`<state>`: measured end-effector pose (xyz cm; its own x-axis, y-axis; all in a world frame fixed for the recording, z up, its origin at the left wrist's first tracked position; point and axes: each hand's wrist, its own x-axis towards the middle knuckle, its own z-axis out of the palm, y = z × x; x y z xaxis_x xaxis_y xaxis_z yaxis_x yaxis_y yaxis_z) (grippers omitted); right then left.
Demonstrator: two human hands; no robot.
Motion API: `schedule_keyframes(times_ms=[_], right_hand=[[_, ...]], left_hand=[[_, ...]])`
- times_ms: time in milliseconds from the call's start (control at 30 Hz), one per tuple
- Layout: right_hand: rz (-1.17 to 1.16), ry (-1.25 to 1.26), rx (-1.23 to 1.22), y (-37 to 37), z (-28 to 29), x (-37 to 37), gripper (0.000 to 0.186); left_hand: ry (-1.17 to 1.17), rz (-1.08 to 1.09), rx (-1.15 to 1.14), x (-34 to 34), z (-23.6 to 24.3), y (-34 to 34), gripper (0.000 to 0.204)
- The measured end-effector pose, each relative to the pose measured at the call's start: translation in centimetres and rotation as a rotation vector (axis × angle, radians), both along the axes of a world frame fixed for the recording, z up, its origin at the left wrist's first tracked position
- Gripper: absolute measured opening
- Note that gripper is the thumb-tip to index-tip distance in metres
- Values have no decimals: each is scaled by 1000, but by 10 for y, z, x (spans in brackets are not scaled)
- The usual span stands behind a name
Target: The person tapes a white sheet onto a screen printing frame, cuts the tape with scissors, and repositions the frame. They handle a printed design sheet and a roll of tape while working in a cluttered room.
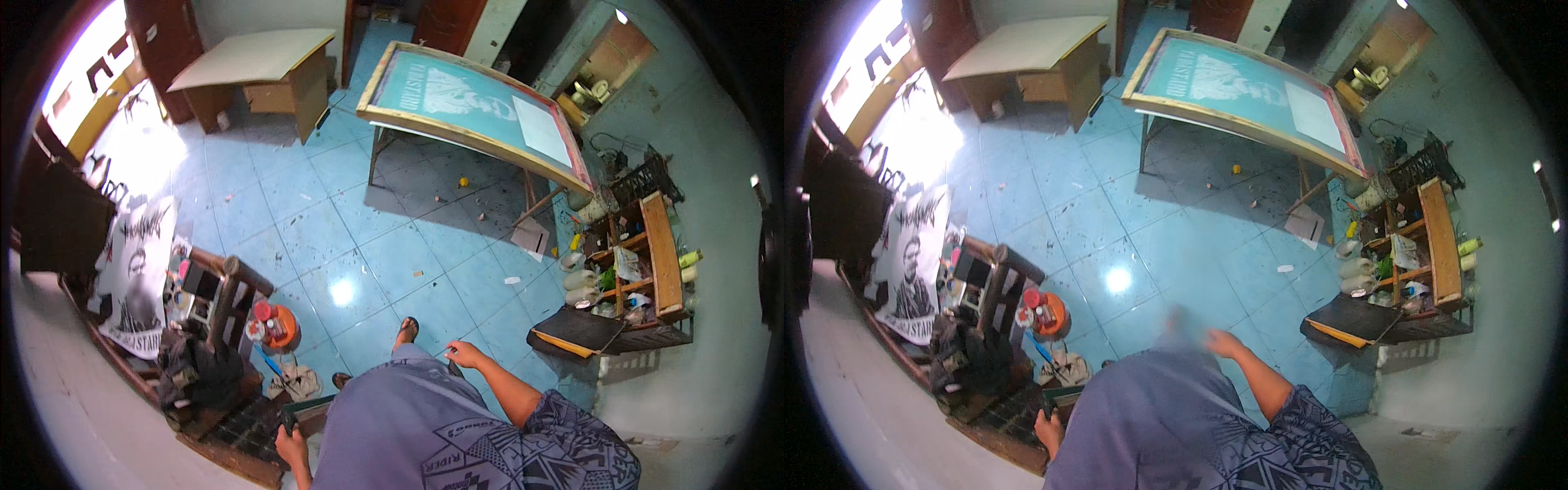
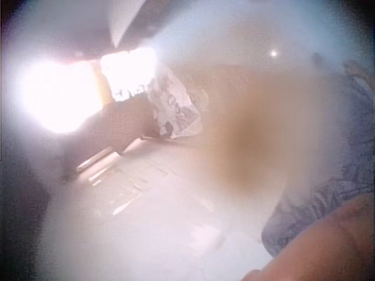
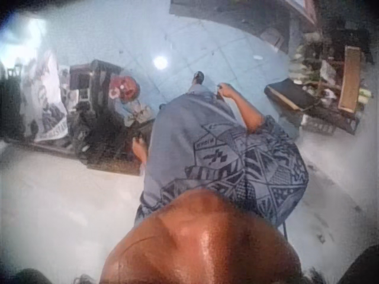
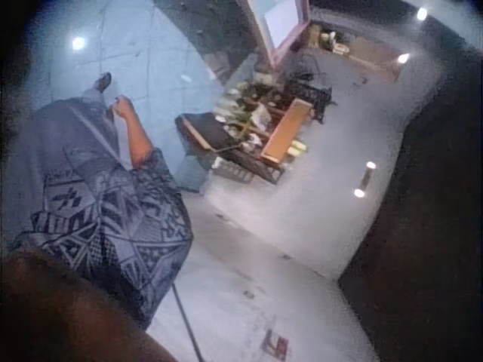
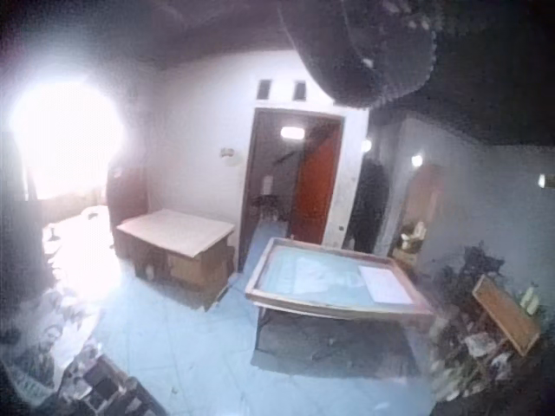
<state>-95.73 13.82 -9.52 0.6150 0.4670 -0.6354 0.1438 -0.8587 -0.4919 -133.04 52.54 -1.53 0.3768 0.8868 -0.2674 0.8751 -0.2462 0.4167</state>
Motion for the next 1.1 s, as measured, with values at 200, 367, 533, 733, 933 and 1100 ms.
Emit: schedule_keyframes(times_ms=[200, 367, 533, 733, 933, 1100], right_hand=[[-184, 55, 81, -28, -26, 41, 51], [-517, 166, 235, -75, -48, 96, 51], [-1074, 402, 655, -87, -4, 174, 63], [-1404, 500, 1475, -63, 97, 315, 77], [-1573, 205, 1531, -43, 137, 431, 51], [-1677, 54, 1455, -30, 132, 528, 39]], left_hand=[[-316, -238, -66, 167, 115, 31, 25], [-617, -361, -82, 276, 146, 52, 26], [-883, -279, -502, 391, 210, 51, 30], [-997, -179, -844, 515, 191, 69, 39], [-898, -192, -983, 658, 147, 84, 35], [-868, -78, -993, 797, 101, 107, 30]])
